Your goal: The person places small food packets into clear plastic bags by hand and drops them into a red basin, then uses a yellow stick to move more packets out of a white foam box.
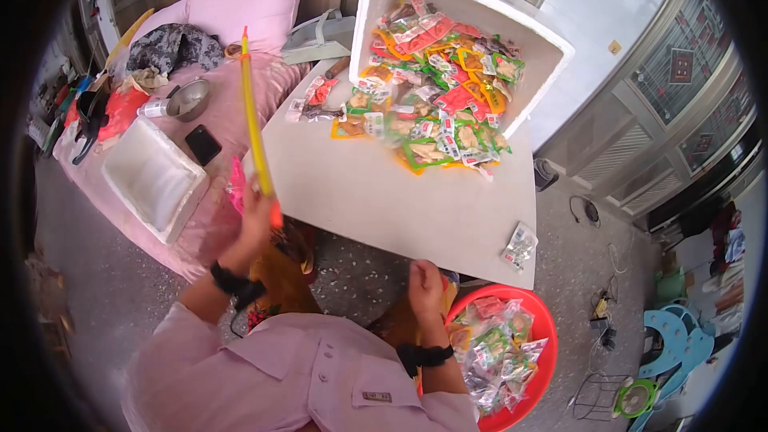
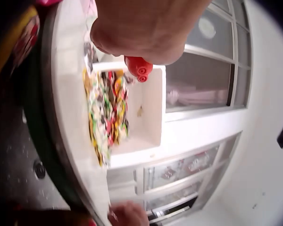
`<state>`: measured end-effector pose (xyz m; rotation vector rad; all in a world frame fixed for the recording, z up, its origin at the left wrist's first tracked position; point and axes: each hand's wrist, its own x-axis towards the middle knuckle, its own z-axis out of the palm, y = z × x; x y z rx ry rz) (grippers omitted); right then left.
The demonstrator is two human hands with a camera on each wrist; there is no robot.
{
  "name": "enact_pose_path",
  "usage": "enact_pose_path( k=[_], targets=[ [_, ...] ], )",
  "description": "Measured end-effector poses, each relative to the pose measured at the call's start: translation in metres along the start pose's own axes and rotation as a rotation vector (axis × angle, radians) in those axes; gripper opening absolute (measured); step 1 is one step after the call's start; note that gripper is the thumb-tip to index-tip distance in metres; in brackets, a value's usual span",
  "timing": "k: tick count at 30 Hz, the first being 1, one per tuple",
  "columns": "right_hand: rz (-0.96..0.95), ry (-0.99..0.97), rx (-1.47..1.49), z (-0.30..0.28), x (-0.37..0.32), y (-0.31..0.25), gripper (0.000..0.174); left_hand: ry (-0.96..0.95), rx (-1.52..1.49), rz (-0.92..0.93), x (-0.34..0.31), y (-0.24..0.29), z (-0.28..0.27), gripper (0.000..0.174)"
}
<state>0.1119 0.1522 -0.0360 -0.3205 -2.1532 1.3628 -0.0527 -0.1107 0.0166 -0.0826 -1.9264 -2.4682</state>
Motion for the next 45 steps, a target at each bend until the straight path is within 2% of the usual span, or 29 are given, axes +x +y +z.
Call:
enact_pose_path(
  k=[1, 2, 4, 5, 8, 13, 16, 19, 21, 23, 25, 28, 29, 32, 33, 36, 38, 42, 45],
  targets=[
    [-0.058, -0.073, 0.029, 0.012, 0.006, -0.004, 0.015, -0.056, 0.050, 0.155, -0.029, -0.017, 0.013, 0.049],
    [0.011, -0.172, 0.127, 0.023, 0.011, -0.012, 0.020, -0.112, 0.099, 0.310, -0.058, -0.035, 0.023, 0.050],
    [0.166, -0.327, 0.303, 0.048, 0.018, -0.036, 0.031, -0.289, 0.053, 0.082, -0.093, -0.045, 0.028, 0.052],
    [0.251, -0.381, 0.382, 0.060, 0.020, -0.049, 0.037, -0.342, 0.078, 0.119, -0.103, -0.052, 0.030, 0.053],
    [0.293, -0.663, 0.452, 0.084, 0.026, -0.070, 0.045, -0.494, 0.177, 0.195, -0.110, -0.061, 0.035, 0.054],
    [0.509, -0.451, 0.433, 0.091, 0.022, -0.062, 0.051, -0.718, 0.421, 0.166, -0.112, -0.043, 0.035, 0.056],
    [0.534, -0.366, 0.478, 0.083, 0.015, -0.053, 0.054, -0.794, 0.512, 0.469, -0.108, -0.046, 0.036, 0.055],
    [0.507, -0.373, 0.476, 0.062, 0.007, -0.033, 0.055, -0.940, 0.684, 0.268, -0.085, -0.046, 0.026, 0.051],
    [0.469, -0.347, 0.447, 0.040, 0.003, -0.026, 0.056, -0.783, 0.837, 0.661, -0.057, -0.058, 0.009, 0.041],
    [0.413, -0.285, 0.396, 0.015, 0.001, -0.024, 0.055, -0.584, 0.942, 0.830, -0.024, -0.070, -0.013, 0.031],
    [0.380, -0.184, 0.340, -0.011, 0.008, -0.023, 0.056, -0.463, 1.037, 0.811, -0.007, -0.052, -0.029, 0.025],
    [0.374, -0.071, 0.199, -0.043, 0.025, -0.016, 0.055, -0.436, 1.092, 0.911, 0.001, -0.054, -0.047, 0.022],
    [0.376, -0.042, 0.143, -0.050, 0.033, -0.012, 0.054, -0.434, 1.128, 0.906, 0.001, -0.071, -0.056, 0.020],
    [0.392, -0.048, 0.048, -0.063, 0.054, 0.003, 0.053, -0.401, 1.147, 0.908, -0.006, -0.073, -0.058, 0.017],
    [0.415, -0.058, -0.095, -0.063, 0.061, 0.002, 0.053, -0.391, 1.138, 0.891, -0.005, -0.075, -0.058, 0.017],
    [0.302, -0.145, -0.361, -0.068, 0.074, 0.037, 0.056, -0.372, 1.128, 0.833, -0.004, -0.077, -0.058, 0.016],
    [0.302, -0.151, -0.420, -0.066, 0.063, 0.055, 0.055, -0.377, 1.137, 0.788, -0.002, -0.078, -0.058, 0.016],
    [0.140, -0.122, -0.511, -0.071, 0.022, 0.059, 0.056, -0.351, 1.156, 0.812, -0.007, -0.073, -0.056, 0.015],
    [0.330, -0.214, -0.353, -0.075, -0.010, 0.015, 0.058, -0.335, 1.147, 0.825, -0.005, -0.075, -0.055, 0.016]
  ],
)
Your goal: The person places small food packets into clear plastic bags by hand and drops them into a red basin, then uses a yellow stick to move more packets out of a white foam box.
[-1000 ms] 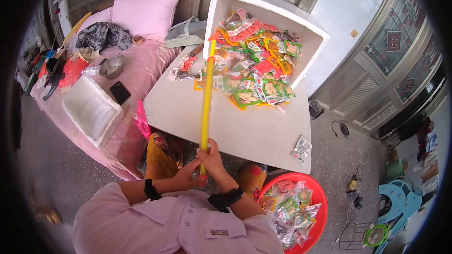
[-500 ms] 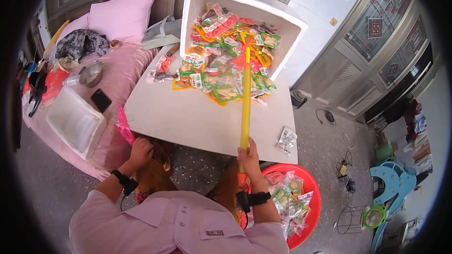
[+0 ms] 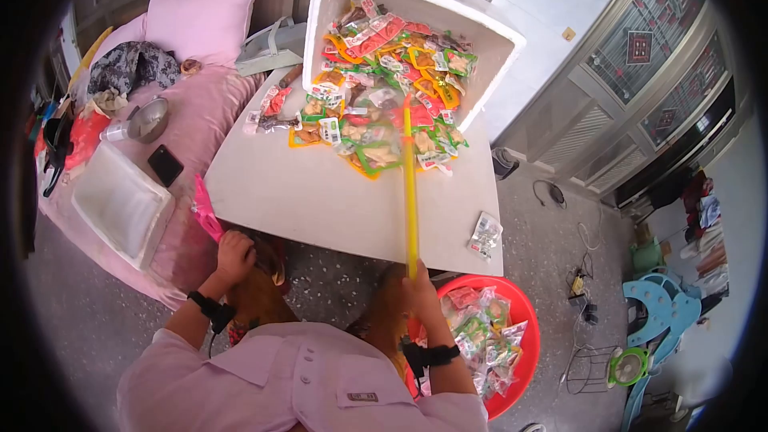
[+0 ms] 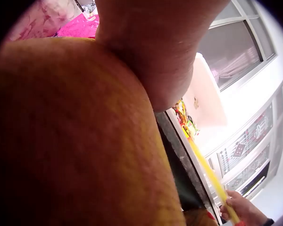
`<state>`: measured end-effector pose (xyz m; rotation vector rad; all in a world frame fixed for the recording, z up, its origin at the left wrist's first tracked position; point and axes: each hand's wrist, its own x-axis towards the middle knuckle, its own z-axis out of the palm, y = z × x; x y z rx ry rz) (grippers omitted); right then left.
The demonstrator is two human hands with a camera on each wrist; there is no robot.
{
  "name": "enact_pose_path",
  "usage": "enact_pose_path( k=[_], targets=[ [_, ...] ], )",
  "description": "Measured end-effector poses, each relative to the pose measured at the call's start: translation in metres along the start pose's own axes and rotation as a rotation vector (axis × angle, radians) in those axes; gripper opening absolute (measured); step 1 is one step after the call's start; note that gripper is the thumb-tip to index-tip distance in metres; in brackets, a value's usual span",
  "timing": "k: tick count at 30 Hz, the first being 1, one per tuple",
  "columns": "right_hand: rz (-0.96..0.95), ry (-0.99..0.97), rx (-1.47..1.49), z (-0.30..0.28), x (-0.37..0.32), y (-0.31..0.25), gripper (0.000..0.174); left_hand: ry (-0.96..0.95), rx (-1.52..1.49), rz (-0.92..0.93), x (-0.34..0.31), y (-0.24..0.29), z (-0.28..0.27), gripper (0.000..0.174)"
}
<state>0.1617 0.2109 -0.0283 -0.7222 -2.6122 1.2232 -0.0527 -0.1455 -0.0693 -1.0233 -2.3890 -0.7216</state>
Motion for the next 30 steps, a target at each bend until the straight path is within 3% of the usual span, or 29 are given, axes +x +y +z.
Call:
enact_pose_path(
  k=[3, 5, 6, 9, 12, 14, 18, 20, 22, 24, 29, 30],
  targets=[
    [0.419, -0.181, 0.045, -0.026, -0.030, -0.094, 0.058, -0.005, -0.005, 0.004, -0.001, 0.001, 0.002, 0.016],
    [0.207, -0.091, 0.049, -0.004, -0.035, -0.023, 0.058, -0.002, 0.000, 0.012, 0.000, 0.001, 0.003, 0.016],
    [0.103, -0.047, 0.051, 0.001, -0.039, -0.018, 0.057, -0.003, 0.004, 0.014, 0.001, 0.001, 0.003, 0.016],
    [0.132, -0.051, -0.019, 0.000, -0.061, -0.010, 0.055, -0.010, 0.007, 0.022, 0.001, 0.003, 0.002, 0.016],
    [0.087, -0.063, 0.128, 0.004, -0.083, 0.002, 0.053, -0.008, 0.006, 0.023, 0.001, 0.001, 0.003, 0.016],
    [0.000, -0.036, 0.047, -0.002, -0.101, -0.021, 0.053, -0.010, 0.015, 0.026, 0.001, 0.001, 0.003, 0.016],
    [0.135, -0.076, 0.283, 0.001, -0.128, -0.010, 0.051, -0.012, 0.018, 0.030, 0.002, 0.002, 0.005, 0.016],
    [-0.219, 0.091, -0.049, 0.000, -0.122, -0.017, 0.050, -0.021, 0.015, 0.026, 0.004, 0.003, 0.005, 0.016],
    [-0.196, 0.135, -0.005, -0.003, -0.112, -0.023, 0.049, -0.034, 0.011, 0.022, 0.006, 0.004, 0.005, 0.015],
    [0.199, 0.058, 0.422, -0.007, -0.098, -0.014, 0.048, -0.038, 0.008, 0.017, 0.007, 0.004, 0.006, 0.015],
    [0.068, 0.292, 0.307, -0.025, -0.040, 0.018, 0.050, -0.055, -0.007, 0.008, 0.004, 0.002, 0.004, 0.019],
    [0.067, 0.266, 0.321, -0.026, -0.034, 0.031, 0.051, -0.052, -0.009, 0.007, 0.004, 0.003, 0.004, 0.018]
  ],
)
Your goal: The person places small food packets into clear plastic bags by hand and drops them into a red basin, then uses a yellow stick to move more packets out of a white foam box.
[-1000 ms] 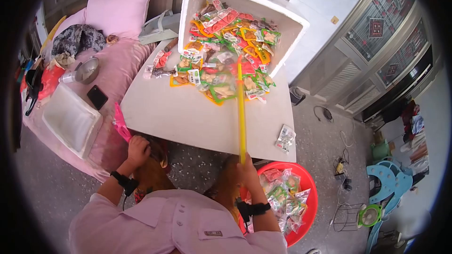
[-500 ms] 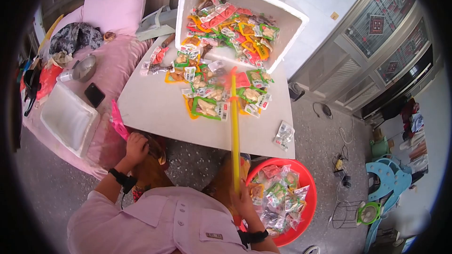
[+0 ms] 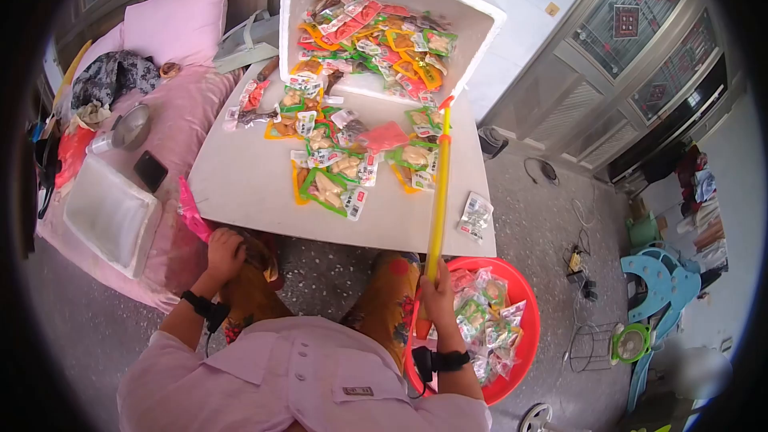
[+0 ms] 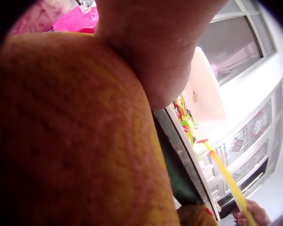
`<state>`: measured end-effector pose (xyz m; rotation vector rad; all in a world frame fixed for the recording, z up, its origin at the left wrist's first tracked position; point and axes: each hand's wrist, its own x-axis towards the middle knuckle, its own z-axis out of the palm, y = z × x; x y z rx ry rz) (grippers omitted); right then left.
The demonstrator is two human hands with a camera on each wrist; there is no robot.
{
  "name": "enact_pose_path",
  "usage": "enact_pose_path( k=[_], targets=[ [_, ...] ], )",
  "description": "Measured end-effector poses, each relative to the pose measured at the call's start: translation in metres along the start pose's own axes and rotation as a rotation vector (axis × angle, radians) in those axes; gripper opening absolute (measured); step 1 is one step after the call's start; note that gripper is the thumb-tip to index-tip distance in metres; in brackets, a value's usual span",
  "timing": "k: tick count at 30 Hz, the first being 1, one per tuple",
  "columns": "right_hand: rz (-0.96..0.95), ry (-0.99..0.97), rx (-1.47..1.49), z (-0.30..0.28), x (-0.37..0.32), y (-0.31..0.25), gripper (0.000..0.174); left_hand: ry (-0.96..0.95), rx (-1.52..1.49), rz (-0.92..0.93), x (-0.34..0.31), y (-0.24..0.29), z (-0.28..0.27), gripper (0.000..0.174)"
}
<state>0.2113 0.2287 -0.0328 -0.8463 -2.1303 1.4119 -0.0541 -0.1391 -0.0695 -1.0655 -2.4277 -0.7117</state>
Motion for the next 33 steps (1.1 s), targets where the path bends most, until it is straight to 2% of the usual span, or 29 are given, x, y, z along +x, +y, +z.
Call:
enact_pose_path(
  k=[2, 5, 8, 11, 12, 16, 19, 22, 23, 25, 28, 30, 32, 33],
  targets=[
    [0.009, -0.055, 0.028, -0.003, 0.011, 0.015, 0.052, 0.006, 0.001, -0.005, 0.001, 0.000, -0.001, 0.016],
    [0.195, -0.114, 0.012, -0.009, 0.002, -0.028, 0.052, 0.027, 0.036, -0.009, 0.000, 0.003, -0.003, 0.017],
    [0.144, -0.151, 0.013, -0.019, -0.014, -0.016, 0.052, 0.018, 0.021, -0.001, -0.001, 0.000, 0.001, 0.018],
    [0.195, -0.158, -0.094, -0.022, -0.041, -0.018, 0.054, -0.004, 0.032, -0.005, -0.002, -0.001, 0.002, 0.018],
    [0.278, -0.168, -0.017, -0.021, -0.051, -0.017, 0.055, 0.003, 0.029, -0.006, -0.002, 0.001, 0.003, 0.018],
    [0.249, -0.152, -0.086, -0.015, -0.091, 0.000, 0.056, 0.018, 0.027, -0.004, 0.001, 0.002, 0.003, 0.018],
    [0.275, -0.154, 0.072, -0.010, -0.112, -0.008, 0.054, -0.007, 0.037, -0.004, -0.003, 0.001, 0.005, 0.018],
    [0.087, -0.099, -0.003, 0.000, -0.116, 0.006, 0.050, -0.005, 0.045, 0.011, -0.001, -0.001, 0.008, 0.019],
    [-0.003, -0.097, -0.062, 0.000, -0.111, 0.007, 0.050, -0.001, 0.048, 0.014, -0.002, -0.001, 0.008, 0.019],
    [-0.183, -0.097, -0.176, 0.006, -0.078, -0.027, 0.051, -0.003, 0.035, 0.016, -0.001, -0.002, 0.008, 0.019],
    [-0.057, -0.103, 0.017, 0.019, -0.026, -0.048, 0.051, -0.023, 0.028, 0.018, -0.001, -0.003, 0.009, 0.018],
    [-0.102, -0.079, 0.067, 0.035, 0.022, -0.047, 0.051, -0.002, 0.022, 0.033, 0.003, 0.000, 0.004, 0.017],
    [-0.007, -0.127, 0.159, 0.049, 0.064, -0.074, 0.052, -0.009, 0.011, 0.026, 0.004, -0.001, 0.003, 0.018],
    [-0.062, -0.139, 0.185, 0.057, 0.085, -0.078, 0.052, -0.018, 0.002, 0.025, 0.004, -0.001, 0.003, 0.018]
  ],
)
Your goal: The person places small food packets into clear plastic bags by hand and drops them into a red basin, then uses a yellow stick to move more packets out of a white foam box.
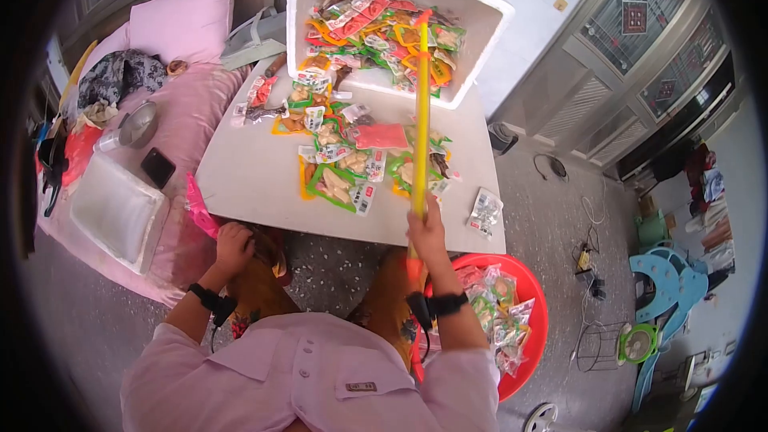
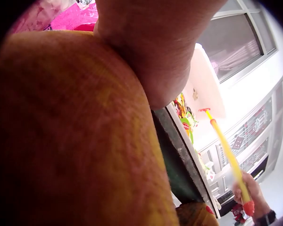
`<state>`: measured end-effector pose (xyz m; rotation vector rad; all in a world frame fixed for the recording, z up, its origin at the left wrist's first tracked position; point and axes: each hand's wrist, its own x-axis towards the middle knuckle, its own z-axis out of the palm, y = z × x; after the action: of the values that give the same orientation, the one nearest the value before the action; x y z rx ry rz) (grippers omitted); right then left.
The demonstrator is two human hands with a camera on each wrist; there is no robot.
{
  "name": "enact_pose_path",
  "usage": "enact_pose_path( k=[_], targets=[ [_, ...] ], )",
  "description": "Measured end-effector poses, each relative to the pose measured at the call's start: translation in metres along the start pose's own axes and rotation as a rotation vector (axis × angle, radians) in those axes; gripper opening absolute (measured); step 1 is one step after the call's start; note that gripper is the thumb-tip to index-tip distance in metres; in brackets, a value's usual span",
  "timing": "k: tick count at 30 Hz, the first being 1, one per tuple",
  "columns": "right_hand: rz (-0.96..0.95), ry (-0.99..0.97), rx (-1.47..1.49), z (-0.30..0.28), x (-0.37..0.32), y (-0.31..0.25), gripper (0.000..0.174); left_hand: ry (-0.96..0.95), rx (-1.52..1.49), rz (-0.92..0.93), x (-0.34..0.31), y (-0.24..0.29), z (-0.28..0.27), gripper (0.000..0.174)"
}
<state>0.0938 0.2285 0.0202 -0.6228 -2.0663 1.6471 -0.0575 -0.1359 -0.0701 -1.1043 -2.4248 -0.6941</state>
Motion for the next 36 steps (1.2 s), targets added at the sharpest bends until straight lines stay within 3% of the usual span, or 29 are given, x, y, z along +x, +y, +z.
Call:
enact_pose_path(
  k=[5, 8, 11, 14, 17, 20, 23, 26, 28, 36],
  targets=[
    [-0.208, -0.144, -0.023, 0.035, 0.095, -0.017, 0.046, -0.011, 0.025, -0.023, 0.003, 0.000, -0.002, 0.015],
    [-0.402, -0.052, -0.304, 0.062, 0.146, -0.014, 0.041, -0.015, 0.036, -0.028, 0.007, 0.003, -0.003, 0.013],
    [-0.233, -0.148, -0.207, 0.090, 0.218, 0.027, 0.038, -0.029, 0.044, -0.026, 0.008, 0.002, 0.000, 0.013],
    [-0.433, -0.007, -0.291, 0.113, 0.201, -0.020, 0.038, -0.038, 0.052, -0.027, 0.009, 0.002, -0.001, 0.013],
    [-0.337, -0.081, -0.334, 0.123, 0.227, -0.014, 0.032, -0.029, 0.063, -0.038, 0.008, 0.004, -0.003, 0.012],
    [-0.042, -0.183, -0.163, 0.116, 0.191, -0.032, 0.031, -0.017, 0.055, -0.033, 0.010, 0.005, -0.002, 0.013],
    [-0.634, -0.139, -0.290, 0.108, 0.215, 0.052, 0.036, -0.050, 0.062, -0.053, 0.009, 0.002, -0.003, 0.013],
    [-0.215, -0.209, -0.116, 0.083, 0.137, 0.004, 0.044, -0.037, 0.059, -0.054, 0.010, 0.005, -0.004, 0.013],
    [-0.103, -0.200, -0.164, 0.066, 0.112, 0.002, 0.046, -0.027, 0.055, -0.047, 0.008, 0.006, -0.004, 0.013],
    [0.031, -0.174, -0.213, 0.030, 0.043, -0.001, 0.049, -0.004, 0.052, -0.049, 0.005, 0.004, -0.003, 0.013]
  ],
)
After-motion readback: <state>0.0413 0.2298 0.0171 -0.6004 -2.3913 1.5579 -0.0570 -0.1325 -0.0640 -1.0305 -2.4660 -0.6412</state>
